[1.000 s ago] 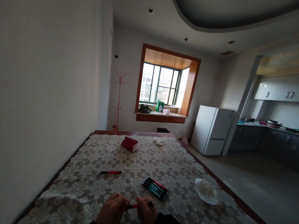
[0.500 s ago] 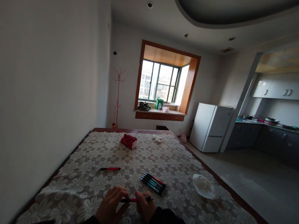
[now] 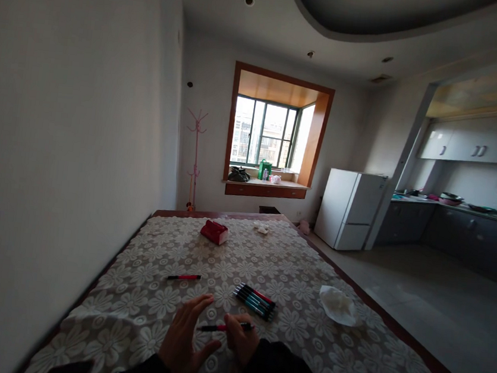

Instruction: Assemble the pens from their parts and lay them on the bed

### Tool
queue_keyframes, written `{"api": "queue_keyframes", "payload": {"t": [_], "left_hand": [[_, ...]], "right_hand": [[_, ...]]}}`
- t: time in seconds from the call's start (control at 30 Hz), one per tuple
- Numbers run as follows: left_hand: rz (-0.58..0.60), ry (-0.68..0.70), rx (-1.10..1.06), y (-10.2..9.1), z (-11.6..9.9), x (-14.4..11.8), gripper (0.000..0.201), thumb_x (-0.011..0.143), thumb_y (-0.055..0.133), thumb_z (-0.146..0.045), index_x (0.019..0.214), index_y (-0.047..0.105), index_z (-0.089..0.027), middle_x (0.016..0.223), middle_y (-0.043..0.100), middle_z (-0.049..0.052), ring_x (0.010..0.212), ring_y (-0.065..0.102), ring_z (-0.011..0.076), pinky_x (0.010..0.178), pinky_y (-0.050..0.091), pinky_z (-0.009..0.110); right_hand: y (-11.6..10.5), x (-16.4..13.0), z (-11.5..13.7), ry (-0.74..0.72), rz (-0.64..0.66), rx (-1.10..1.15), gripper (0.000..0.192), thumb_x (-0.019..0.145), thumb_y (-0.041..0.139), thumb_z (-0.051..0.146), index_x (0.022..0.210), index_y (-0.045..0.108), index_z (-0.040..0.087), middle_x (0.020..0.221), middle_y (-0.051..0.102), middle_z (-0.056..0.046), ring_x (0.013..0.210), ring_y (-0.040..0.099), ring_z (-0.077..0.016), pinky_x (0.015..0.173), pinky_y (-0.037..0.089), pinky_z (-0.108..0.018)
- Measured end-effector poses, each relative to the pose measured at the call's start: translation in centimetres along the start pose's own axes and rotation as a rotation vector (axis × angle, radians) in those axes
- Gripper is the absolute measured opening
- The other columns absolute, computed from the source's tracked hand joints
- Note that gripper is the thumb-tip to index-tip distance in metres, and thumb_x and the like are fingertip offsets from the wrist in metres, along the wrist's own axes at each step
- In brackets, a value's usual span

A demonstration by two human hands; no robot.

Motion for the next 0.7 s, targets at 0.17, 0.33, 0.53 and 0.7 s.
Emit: {"api": "queue_keyframes", "payload": {"t": [0.17, 0.33, 0.53, 0.7], "left_hand": [[0.072, -0.015, -0.027, 0.7, 0.1, -0.2, 0.021, 0.084, 0.058, -0.033, 0.102, 0.055, -0.023, 0.104, 0.063, 0.007, 0.098, 0.059, 0.0224, 0.083, 0.049, 0.036], [0.161, -0.054, -0.054, 1.3, 0.2, -0.2, 0.010, 0.090, 0.048, -0.025, 0.090, 0.058, -0.023, 0.087, 0.064, 0.004, 0.083, 0.060, 0.0186, 0.075, 0.049, 0.033], [0.176, -0.049, -0.107, 1.1, 0.0, 0.0, 0.016, 0.092, 0.046, -0.024, 0.100, 0.059, -0.026, 0.087, 0.067, 0.001, 0.083, 0.063, 0.0171, 0.075, 0.050, 0.031], [0.060, -0.027, -0.062, 0.3, -0.2, 0.2, 0.035, 0.084, 0.058, -0.035, 0.117, 0.052, -0.024, 0.111, 0.062, 0.008, 0.104, 0.058, 0.0222, 0.088, 0.049, 0.035]], "right_hand": [[0.0, 0.0, 0.0, 0.006, -0.013, -0.021, 0.068, 0.078, 0.037, 0.075, 0.038, 0.037, 0.020, 0.035, 0.033, 0.003, 0.036, 0.029, -0.0080, 0.041, 0.022, -0.025], [-0.1, 0.1, -0.5, 0.066, -0.049, -0.001, 0.067, 0.074, 0.038, 0.079, 0.039, 0.036, 0.021, 0.036, 0.032, 0.004, 0.036, 0.029, -0.0084, 0.040, 0.021, -0.025], [-0.1, 0.0, 0.1, 0.051, -0.020, -0.009, 0.067, 0.074, 0.039, 0.078, 0.039, 0.035, 0.021, 0.035, 0.030, 0.004, 0.036, 0.028, -0.0079, 0.040, 0.019, -0.025], [-0.1, -0.2, 0.5, 0.067, -0.038, 0.017, 0.066, 0.075, 0.040, 0.076, 0.040, 0.037, 0.020, 0.035, 0.032, 0.003, 0.036, 0.029, -0.0080, 0.040, 0.019, -0.025]]}}
Point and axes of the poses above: each hand's wrist, its own x-axis towards the middle knuckle, its own y-axis out of the palm, z = x × y, the point moved 4 cm from there along x, towards the middle knuckle
